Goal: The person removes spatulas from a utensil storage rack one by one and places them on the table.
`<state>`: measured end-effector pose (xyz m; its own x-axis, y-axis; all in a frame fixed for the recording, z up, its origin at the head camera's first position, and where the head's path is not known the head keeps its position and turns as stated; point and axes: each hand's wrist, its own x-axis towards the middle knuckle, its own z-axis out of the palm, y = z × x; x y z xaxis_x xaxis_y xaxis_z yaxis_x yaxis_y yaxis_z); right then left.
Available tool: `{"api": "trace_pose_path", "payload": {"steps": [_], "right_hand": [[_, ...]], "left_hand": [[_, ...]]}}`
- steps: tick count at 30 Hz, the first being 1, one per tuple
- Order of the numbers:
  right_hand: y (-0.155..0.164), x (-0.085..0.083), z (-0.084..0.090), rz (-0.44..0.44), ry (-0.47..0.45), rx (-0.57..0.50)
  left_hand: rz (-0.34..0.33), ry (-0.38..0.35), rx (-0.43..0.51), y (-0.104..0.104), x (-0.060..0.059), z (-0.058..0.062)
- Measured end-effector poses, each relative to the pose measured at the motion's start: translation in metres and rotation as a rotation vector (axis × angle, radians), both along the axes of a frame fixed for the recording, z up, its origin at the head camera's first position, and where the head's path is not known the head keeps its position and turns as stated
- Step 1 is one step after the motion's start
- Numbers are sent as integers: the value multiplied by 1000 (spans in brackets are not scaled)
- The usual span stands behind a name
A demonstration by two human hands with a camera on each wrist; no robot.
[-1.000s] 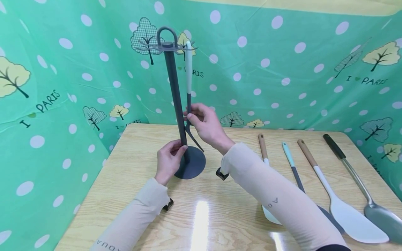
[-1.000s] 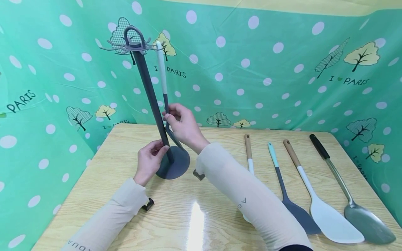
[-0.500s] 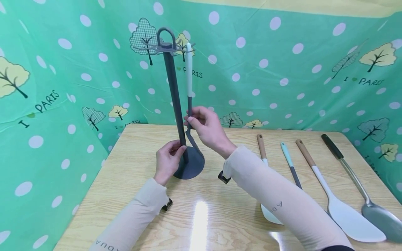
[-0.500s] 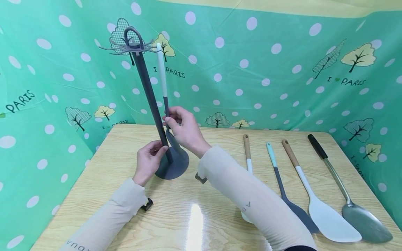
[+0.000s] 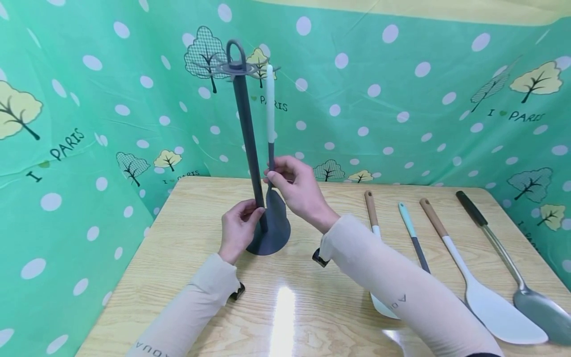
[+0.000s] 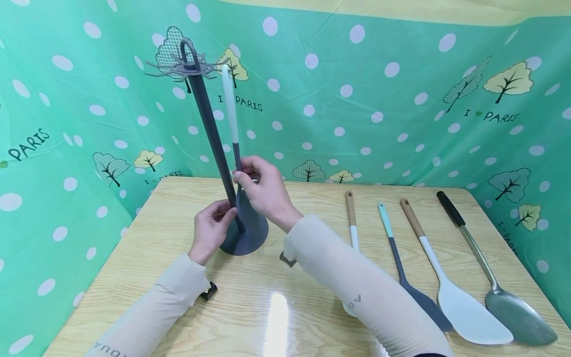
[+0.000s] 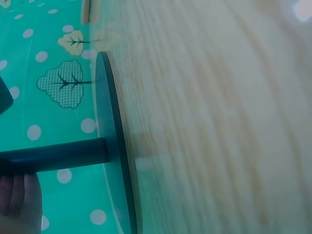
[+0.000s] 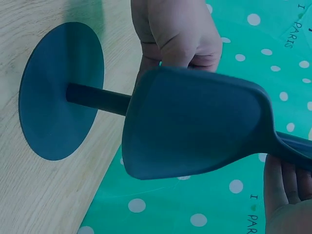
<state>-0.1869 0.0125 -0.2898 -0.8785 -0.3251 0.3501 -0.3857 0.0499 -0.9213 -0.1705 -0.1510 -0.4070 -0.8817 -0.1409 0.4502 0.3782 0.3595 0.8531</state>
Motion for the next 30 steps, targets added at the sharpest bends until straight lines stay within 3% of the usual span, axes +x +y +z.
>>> {"api": "trace_pose_path", "payload": {"steps": [4,9,13,20,30], "right_hand": [[0,14,12,-14,40,23],[0,20,15,-32,72,30],[-2,20,14,-54,90,29],[-3,4,-8,-71,123,-6],[8,6,-3,-84,213,-67]], "left_hand": [[-5,-8,21,-5,-9,-15],[-14,-4,25,-8,-10,-20],[-24,15,31,-8,-10,-20],[-26,31,27,-8,-10,-20],[-2,28,-4,-7,-10,-19]]}}
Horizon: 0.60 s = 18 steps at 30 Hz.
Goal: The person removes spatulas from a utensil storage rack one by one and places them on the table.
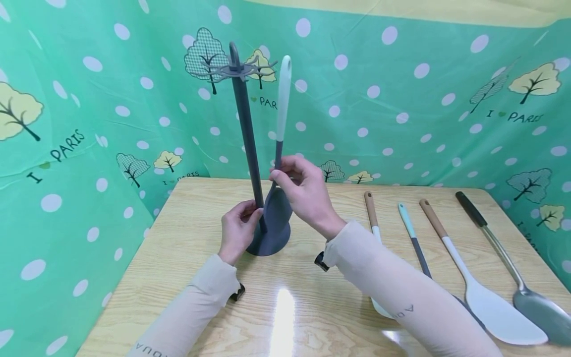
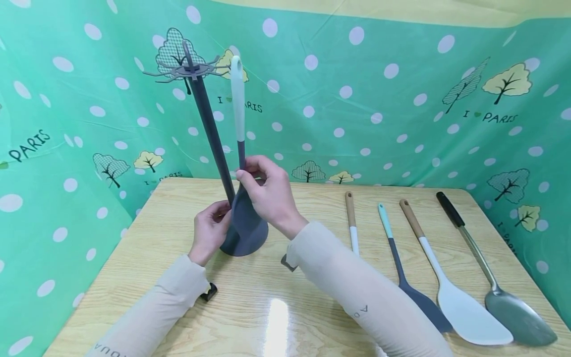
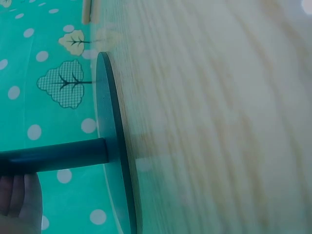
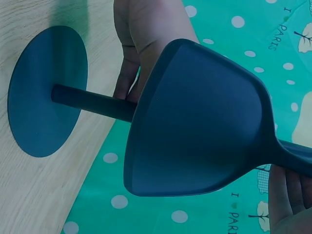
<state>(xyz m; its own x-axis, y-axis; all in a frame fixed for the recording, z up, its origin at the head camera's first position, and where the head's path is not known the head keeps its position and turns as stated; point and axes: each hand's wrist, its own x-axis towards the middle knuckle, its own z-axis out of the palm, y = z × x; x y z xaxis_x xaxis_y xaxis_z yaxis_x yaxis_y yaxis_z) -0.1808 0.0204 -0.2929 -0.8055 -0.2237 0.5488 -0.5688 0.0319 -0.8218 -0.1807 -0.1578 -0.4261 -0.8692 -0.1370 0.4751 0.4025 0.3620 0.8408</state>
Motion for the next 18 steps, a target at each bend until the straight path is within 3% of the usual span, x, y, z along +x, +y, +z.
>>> {"api": "trace_pose_path", "payload": {"steps": [6,9,18], "right_hand": [[12,4,4,-22,-4,-13],[20,0,-2,-35,-6,-14],[48,0,-5,-74,-119,0]], "left_hand": [[6,16,17,1,-1,-1],[8,7,19,0,0,-1],[3,-6,25,2,0,0]]}}
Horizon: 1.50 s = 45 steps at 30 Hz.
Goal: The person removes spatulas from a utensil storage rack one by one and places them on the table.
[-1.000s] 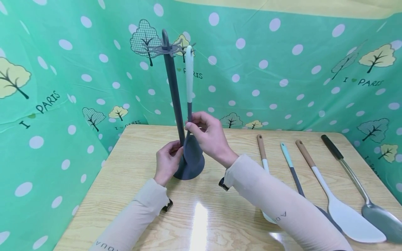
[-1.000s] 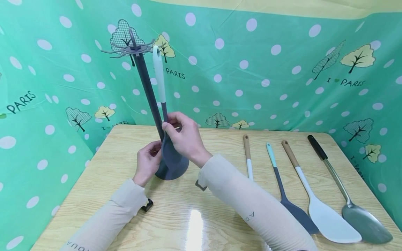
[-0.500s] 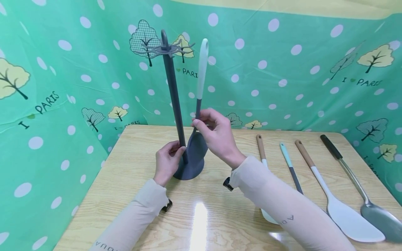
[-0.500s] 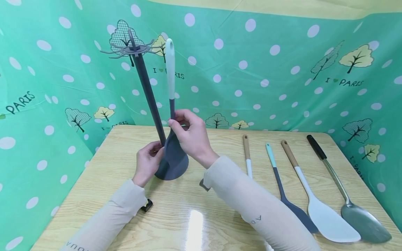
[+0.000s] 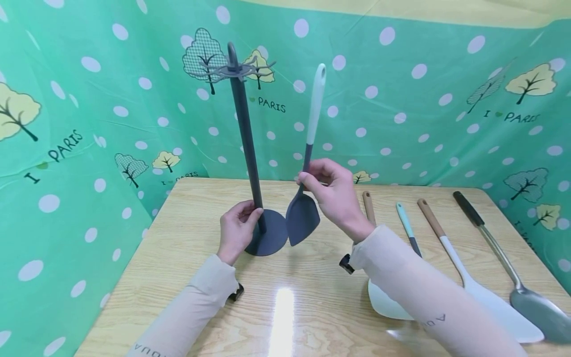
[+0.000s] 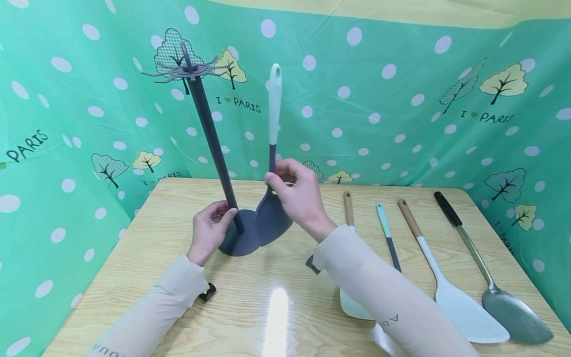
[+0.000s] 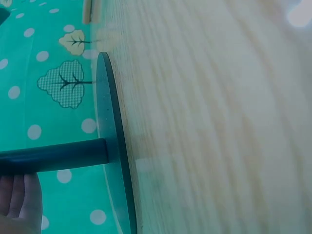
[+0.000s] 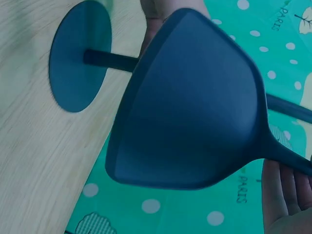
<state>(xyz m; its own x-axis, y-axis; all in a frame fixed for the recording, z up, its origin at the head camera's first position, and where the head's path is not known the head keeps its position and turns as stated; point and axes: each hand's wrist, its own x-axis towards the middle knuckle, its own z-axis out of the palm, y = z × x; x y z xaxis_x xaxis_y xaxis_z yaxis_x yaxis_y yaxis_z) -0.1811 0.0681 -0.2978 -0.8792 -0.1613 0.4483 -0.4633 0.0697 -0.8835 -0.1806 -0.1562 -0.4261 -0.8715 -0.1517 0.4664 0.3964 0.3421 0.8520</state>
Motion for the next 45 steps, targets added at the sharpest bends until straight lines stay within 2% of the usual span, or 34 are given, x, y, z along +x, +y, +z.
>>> {"api": "trace_pose_path", "payload": {"steps": [4,14,25,32,34,41,45], "right_hand": [[11,0,-2,-17,-58,5],[30,0,-7,-44,-127,54],[46,4,-18,-67,-268,120],[54,7,-28,-79,-328,174],[56,7,-30,-80,-340,183],[60,10,-36,-84,-398,222],[62,11,-42,-83,-436,246]], "left_hand": [[3,-18,6,-1,0,0],[-4,-15,33,-1,-2,-1],[-7,7,8,-1,-1,-1],[-6,-13,19,0,-1,0],[-6,-16,18,1,1,3],[-5,-16,-3,9,19,30],[-11,-14,2,10,21,31]]}}
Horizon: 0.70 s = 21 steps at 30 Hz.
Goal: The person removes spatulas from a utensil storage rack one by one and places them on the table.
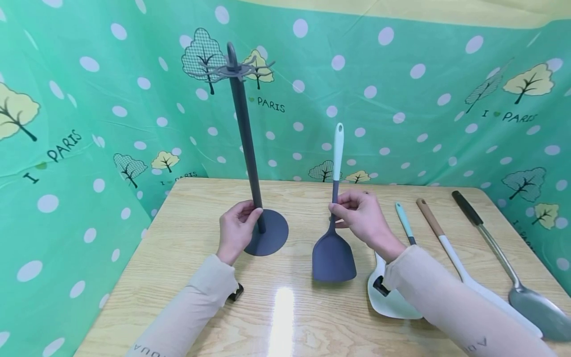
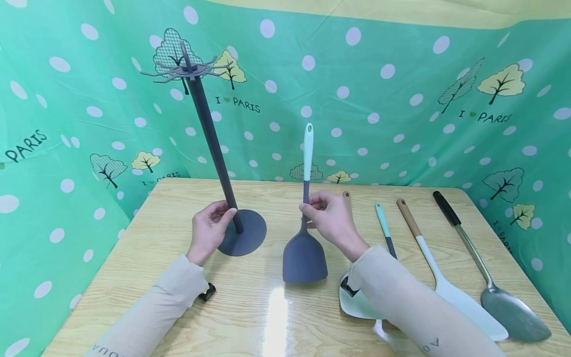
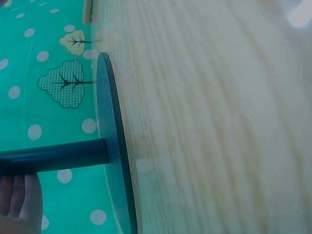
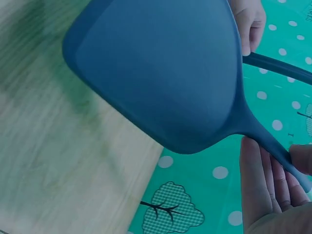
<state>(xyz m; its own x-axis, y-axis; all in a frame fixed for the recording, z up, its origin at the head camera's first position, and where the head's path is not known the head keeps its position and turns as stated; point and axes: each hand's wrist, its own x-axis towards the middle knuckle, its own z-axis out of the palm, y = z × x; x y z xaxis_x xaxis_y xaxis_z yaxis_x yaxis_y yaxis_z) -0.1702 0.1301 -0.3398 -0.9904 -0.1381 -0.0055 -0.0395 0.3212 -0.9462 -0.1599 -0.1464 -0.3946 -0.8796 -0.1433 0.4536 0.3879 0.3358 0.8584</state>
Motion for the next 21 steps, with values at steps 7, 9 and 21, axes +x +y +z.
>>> {"api": "trace_pose_path", "payload": {"steps": [7,9,21], "right_hand": [[4,0,-10,14,-39,34],[5,-1,-12,9,-59,32],[7,-2,-29,10,-162,32]], "left_hand": [[-10,5,7,-1,-1,-2],[-8,0,6,0,-2,-2],[-8,4,25,-10,-22,-33]]}}
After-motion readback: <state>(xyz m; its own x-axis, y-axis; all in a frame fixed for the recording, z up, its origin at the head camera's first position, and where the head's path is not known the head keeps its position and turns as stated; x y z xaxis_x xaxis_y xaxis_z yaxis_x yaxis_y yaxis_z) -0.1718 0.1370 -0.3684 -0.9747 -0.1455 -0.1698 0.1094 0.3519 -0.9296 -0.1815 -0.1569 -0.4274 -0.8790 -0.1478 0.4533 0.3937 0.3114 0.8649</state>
